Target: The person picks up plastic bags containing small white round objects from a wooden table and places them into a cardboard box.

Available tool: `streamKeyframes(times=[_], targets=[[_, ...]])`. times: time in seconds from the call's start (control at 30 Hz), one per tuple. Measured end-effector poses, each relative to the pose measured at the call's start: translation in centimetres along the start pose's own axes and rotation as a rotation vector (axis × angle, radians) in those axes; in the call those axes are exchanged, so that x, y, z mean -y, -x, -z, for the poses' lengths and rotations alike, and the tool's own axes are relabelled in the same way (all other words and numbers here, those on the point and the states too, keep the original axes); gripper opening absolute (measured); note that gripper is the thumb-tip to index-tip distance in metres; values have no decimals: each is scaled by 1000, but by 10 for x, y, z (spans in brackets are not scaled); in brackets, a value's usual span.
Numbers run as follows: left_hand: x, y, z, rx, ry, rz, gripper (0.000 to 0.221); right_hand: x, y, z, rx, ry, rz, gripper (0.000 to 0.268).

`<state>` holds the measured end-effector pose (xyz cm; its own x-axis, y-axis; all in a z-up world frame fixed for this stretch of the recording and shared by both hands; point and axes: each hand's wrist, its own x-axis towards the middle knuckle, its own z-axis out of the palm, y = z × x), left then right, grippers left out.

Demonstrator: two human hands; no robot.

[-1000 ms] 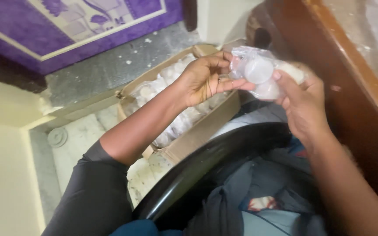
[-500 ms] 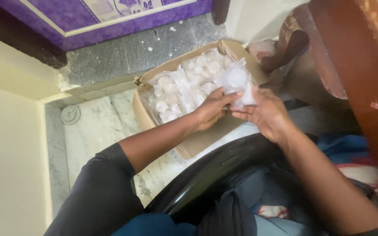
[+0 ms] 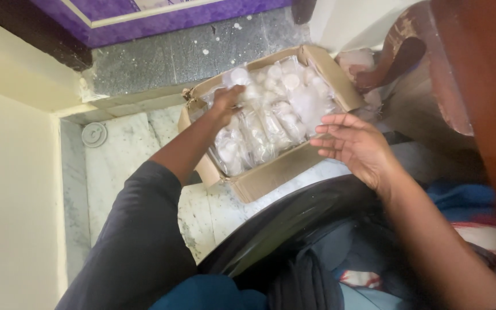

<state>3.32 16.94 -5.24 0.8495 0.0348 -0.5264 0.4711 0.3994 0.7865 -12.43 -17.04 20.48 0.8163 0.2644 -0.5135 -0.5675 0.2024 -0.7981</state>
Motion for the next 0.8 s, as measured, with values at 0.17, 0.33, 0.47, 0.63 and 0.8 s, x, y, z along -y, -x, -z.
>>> streamKeyframes(times=[0.17,0.33,0.47,0.63,0.8], targets=[[27,-34,41,-158,-112,-72,76,0,0,-4,16,11,-10,26],[-30,52,-34,-696,-1086,-37,92,-10,-4,1,-46,149,67,25],[4,59,-22,-449,-1454,-539,66,-26,-5,1,-97,490,314,33],[13,67,-27,-88,-1737,-450,82,-9,13,-32,-238,1262,633,62],[-22,50,-43,39,-1766,-137,93,-10,20,-37,-336,1391,562,69]])
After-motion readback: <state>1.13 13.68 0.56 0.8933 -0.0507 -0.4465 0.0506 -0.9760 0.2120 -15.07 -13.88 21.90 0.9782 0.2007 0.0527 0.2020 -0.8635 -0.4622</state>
